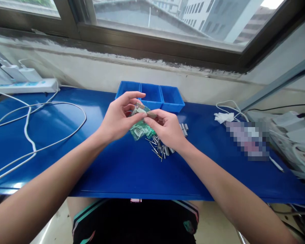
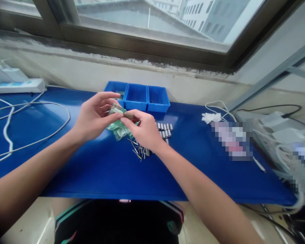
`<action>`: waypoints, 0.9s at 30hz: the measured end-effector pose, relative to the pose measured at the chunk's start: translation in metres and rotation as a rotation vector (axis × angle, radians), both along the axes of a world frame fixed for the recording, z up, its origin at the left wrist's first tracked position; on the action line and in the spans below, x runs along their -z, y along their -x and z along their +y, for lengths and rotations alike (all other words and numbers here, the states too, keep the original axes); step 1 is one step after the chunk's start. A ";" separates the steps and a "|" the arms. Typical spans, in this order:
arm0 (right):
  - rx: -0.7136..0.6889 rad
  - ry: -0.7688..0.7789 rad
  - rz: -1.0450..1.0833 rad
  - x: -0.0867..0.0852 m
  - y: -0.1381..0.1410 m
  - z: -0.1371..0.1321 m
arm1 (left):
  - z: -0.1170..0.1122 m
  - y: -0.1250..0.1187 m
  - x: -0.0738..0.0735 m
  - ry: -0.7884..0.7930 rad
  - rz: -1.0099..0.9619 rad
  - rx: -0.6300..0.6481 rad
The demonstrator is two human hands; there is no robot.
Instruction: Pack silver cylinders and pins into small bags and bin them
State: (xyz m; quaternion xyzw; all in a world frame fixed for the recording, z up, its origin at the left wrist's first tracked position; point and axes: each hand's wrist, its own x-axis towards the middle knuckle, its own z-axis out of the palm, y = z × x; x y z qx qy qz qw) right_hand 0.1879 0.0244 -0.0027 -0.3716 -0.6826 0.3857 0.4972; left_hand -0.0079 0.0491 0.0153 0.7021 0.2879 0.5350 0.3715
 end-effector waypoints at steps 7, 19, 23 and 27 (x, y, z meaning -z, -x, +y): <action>0.121 -0.063 0.096 -0.010 0.000 -0.004 | 0.001 -0.005 0.007 0.031 -0.006 0.004; 0.102 -0.055 0.115 -0.005 -0.002 -0.001 | 0.001 -0.005 0.012 -0.034 0.072 -0.009; 0.069 -0.046 0.112 -0.004 -0.003 0.000 | 0.001 -0.003 0.011 -0.047 0.084 -0.005; 0.073 -0.042 0.119 -0.004 -0.002 -0.002 | -0.001 -0.003 0.008 -0.028 0.104 -0.005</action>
